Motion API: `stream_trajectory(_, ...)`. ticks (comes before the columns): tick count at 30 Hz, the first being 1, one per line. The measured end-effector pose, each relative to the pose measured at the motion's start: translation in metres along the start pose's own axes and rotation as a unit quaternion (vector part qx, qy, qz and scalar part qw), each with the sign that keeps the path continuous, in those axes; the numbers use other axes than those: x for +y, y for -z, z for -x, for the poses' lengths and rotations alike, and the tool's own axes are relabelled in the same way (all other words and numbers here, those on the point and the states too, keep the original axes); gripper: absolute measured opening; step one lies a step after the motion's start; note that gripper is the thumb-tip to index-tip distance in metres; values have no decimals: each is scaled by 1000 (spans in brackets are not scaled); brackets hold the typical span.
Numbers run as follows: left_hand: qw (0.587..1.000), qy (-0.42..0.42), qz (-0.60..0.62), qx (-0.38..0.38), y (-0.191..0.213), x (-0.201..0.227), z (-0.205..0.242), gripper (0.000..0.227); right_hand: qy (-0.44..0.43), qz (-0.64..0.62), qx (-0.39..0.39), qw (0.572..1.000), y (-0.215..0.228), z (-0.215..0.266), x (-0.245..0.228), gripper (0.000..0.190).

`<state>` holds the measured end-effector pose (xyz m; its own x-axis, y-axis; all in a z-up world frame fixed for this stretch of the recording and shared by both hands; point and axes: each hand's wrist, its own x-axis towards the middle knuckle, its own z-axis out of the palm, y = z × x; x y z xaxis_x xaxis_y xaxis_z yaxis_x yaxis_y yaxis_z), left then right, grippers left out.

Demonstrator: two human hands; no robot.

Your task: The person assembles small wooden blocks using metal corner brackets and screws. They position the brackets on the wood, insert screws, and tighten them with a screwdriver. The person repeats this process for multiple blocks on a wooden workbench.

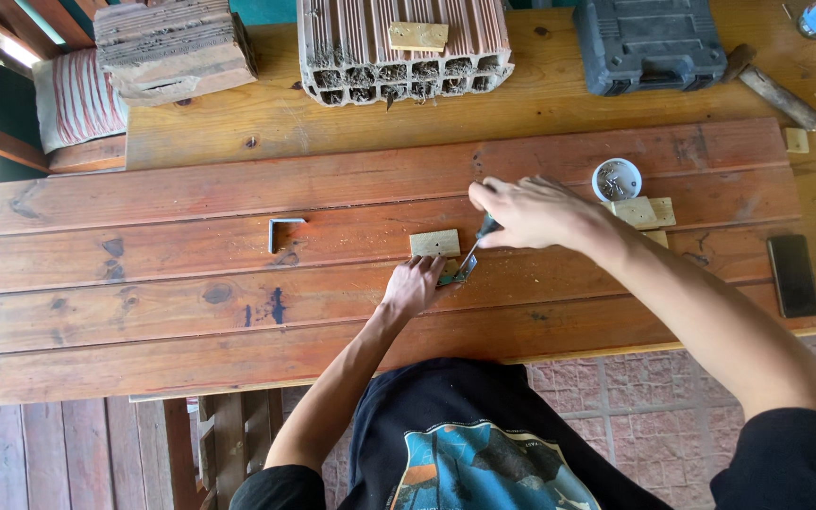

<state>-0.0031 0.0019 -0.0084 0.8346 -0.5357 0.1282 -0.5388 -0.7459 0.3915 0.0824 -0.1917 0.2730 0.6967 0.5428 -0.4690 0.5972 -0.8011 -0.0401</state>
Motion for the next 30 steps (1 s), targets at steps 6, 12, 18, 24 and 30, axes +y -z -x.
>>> stream_trajectory(6,1000,2,9,11,-1,0,-1,53,64,-144,-24,987,-6,5,8,23)
stream_trajectory(12,998,-42,-26,30,-1,-3,2,49,-16,-71,84,994,-41,-7,22,54)
stream_trajectory(18,993,-53,-44,98,13,-2,18,53,-143,-160,29,976,-64,22,45,57)
stream_trajectory(24,993,9,-44,110,27,1,42,58,-326,-330,136,875,-190,18,65,53)
stream_trajectory(30,992,72,-38,93,14,8,47,56,-301,-355,297,834,-301,-11,62,34)
